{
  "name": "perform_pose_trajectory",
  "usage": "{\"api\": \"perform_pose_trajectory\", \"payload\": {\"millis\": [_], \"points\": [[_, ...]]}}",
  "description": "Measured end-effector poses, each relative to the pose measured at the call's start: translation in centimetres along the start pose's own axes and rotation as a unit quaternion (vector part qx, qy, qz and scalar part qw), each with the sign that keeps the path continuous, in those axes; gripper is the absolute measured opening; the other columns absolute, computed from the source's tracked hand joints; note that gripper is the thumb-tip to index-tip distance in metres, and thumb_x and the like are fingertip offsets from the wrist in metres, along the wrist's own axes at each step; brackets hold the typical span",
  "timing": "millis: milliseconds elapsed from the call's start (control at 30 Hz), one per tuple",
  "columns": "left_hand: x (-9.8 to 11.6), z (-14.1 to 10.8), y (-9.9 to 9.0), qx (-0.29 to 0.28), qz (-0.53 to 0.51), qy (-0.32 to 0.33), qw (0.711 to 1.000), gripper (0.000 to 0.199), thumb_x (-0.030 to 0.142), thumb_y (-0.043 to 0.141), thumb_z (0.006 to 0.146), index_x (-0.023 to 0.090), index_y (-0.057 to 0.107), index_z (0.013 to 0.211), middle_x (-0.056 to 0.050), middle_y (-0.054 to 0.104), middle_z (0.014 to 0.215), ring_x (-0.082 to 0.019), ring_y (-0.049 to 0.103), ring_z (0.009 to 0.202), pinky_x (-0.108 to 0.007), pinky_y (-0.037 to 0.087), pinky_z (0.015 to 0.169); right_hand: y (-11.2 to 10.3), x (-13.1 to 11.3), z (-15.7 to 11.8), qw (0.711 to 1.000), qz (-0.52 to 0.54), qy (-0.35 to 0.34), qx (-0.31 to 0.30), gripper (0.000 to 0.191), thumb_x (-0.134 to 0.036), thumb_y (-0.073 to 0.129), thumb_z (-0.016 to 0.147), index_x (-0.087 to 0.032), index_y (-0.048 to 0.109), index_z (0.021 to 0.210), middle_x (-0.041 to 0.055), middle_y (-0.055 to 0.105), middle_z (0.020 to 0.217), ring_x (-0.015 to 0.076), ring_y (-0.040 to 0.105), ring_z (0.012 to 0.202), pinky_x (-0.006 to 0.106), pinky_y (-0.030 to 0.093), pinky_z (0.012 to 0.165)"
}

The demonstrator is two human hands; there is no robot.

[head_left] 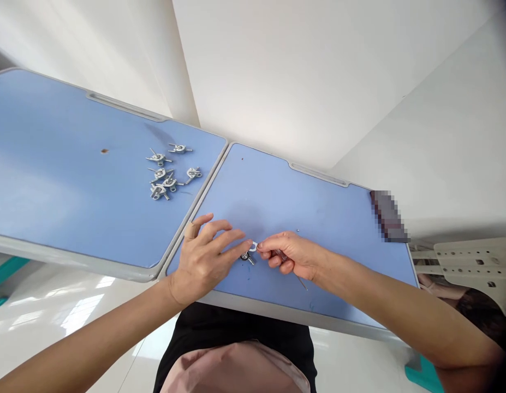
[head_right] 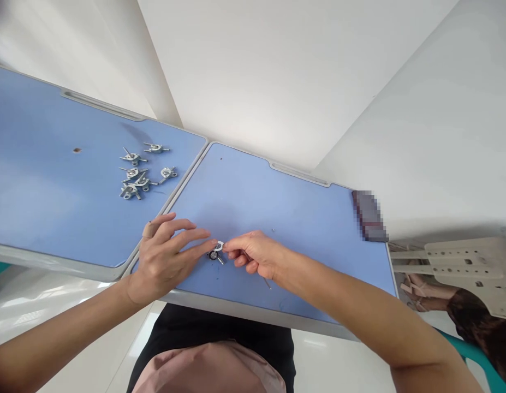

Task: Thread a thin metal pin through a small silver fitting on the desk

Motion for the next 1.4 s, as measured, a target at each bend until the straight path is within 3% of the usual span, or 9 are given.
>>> {"api": "perform_pose_trajectory", "payload": {"millis": [100,200,467,667,867,1033,1167,1300,1400], "points": [[-1.3,-0.9,0.8,-0.079,-0.042,-0.074,0.993,0.031,0.027,0.062,0.093,0.025,0.059,0.123,-0.006,0.071,0.105,-0.026,0.059,0.102,-0.044,0.042,0.092,-0.1,0.2,0.2,0.999,0.003,0.034,0.01,0.018,-0.011,0.059,0.077,-0.013,0.05,0.061,-0.0022,0.049,0.061,0.0011,0.03,0.041,0.011,0.012,0.033],[-1.7,-2.2,1.2,-0.124,-0.066,-0.099,0.985,0.038,0.038,0.06,0.094,0.018,0.056,0.126,-0.009,0.07,0.107,-0.029,0.056,0.106,-0.043,0.042,0.088,-0.1,0.5,0.5,0.997,0.012,0.075,0.002,0.017,-0.01,0.056,0.082,-0.013,0.052,0.065,-0.0028,0.048,0.061,0.0002,0.028,0.039,0.01,0.013,0.031],[-1.4,-3.0,2.2,-0.154,-0.05,-0.109,0.981,0.03,0.031,0.062,0.093,0.02,0.062,0.12,-0.008,0.071,0.108,-0.029,0.058,0.104,-0.049,0.039,0.094,0.2,0.8,1.4,0.988,0.008,0.148,-0.033,0.019,-0.009,0.052,0.086,-0.012,0.053,0.067,-0.0037,0.048,0.058,-0.0002,0.026,0.035,0.009,0.016,0.029],[-1.1,-2.5,1.8,-0.136,-0.05,-0.106,0.984,0.011,0.029,0.063,0.092,0.021,0.069,0.096,-0.005,0.072,0.103,-0.028,0.058,0.1,-0.048,0.04,0.091,1.1,1.1,0.8,0.986,-0.022,0.164,-0.032,0.021,-0.011,0.053,0.083,-0.013,0.052,0.063,-0.0036,0.049,0.056,-0.0001,0.025,0.035,0.009,0.016,0.03],[-1.0,-2.5,1.7,-0.133,-0.047,-0.104,0.985,0.008,0.026,0.063,0.092,0.021,0.069,0.093,-0.004,0.071,0.101,-0.027,0.058,0.098,-0.049,0.04,0.093,0.3,1.0,0.8,0.988,-0.126,0.064,0.056,0.02,-0.013,0.059,0.076,-0.014,0.053,0.057,-0.0019,0.054,0.057,0.0021,0.03,0.038,0.016,0.013,0.034],[-1.1,-2.5,1.7,-0.129,-0.05,-0.105,0.985,0.008,0.026,0.063,0.092,0.022,0.069,0.093,-0.004,0.071,0.1,-0.027,0.058,0.099,-0.05,0.038,0.095,-0.1,1.1,1.1,0.974,-0.207,-0.014,0.092,0.013,-0.017,0.063,0.073,-0.017,0.061,0.06,-0.0015,0.061,0.063,0.006,0.043,0.046,0.019,0.029,0.042],[-0.7,-2.6,2.0,-0.149,-0.087,-0.114,0.978,0.015,0.024,0.064,0.09,0.021,0.067,0.105,-0.005,0.07,0.106,-0.029,0.056,0.104,-0.051,0.036,0.097,-0.2,0.4,0.8,0.949,-0.289,-0.061,0.111,0.014,-0.022,0.065,0.073,-0.018,0.062,0.06,-0.0031,0.055,0.053,0.0086,0.042,0.046,0.023,0.03,0.043],[-0.4,-2.7,2.6,-0.166,-0.147,-0.128,0.967,0.024,0.028,0.069,0.087,0.022,0.066,0.11,-0.004,0.069,0.109,-0.029,0.054,0.11,-0.048,0.036,0.097,0.0,-0.2,-0.1,0.931,-0.343,-0.056,0.111,0.018,-0.024,0.062,0.077,-0.019,0.061,0.06,-0.0058,0.045,0.046,0.0085,0.037,0.041,0.024,0.027,0.042],[-0.6,-2.6,2.7,-0.154,-0.161,-0.141,0.965,0.018,0.028,0.069,0.087,0.024,0.067,0.105,-0.003,0.069,0.106,-0.027,0.055,0.107,-0.044,0.037,0.09,-0.1,-0.6,-0.8,0.908,-0.391,-0.08,0.126,0.017,-0.027,0.06,0.081,-0.019,0.064,0.067,-0.0052,0.053,0.053,0.0086,0.043,0.046,0.024,0.03,0.047]]}}
Point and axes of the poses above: each hand's wrist, its own z-axis towards the middle knuckle, its own y-axis out of the palm, x = y × z, the point moved 8 cm from there along z, towards the middle knuckle
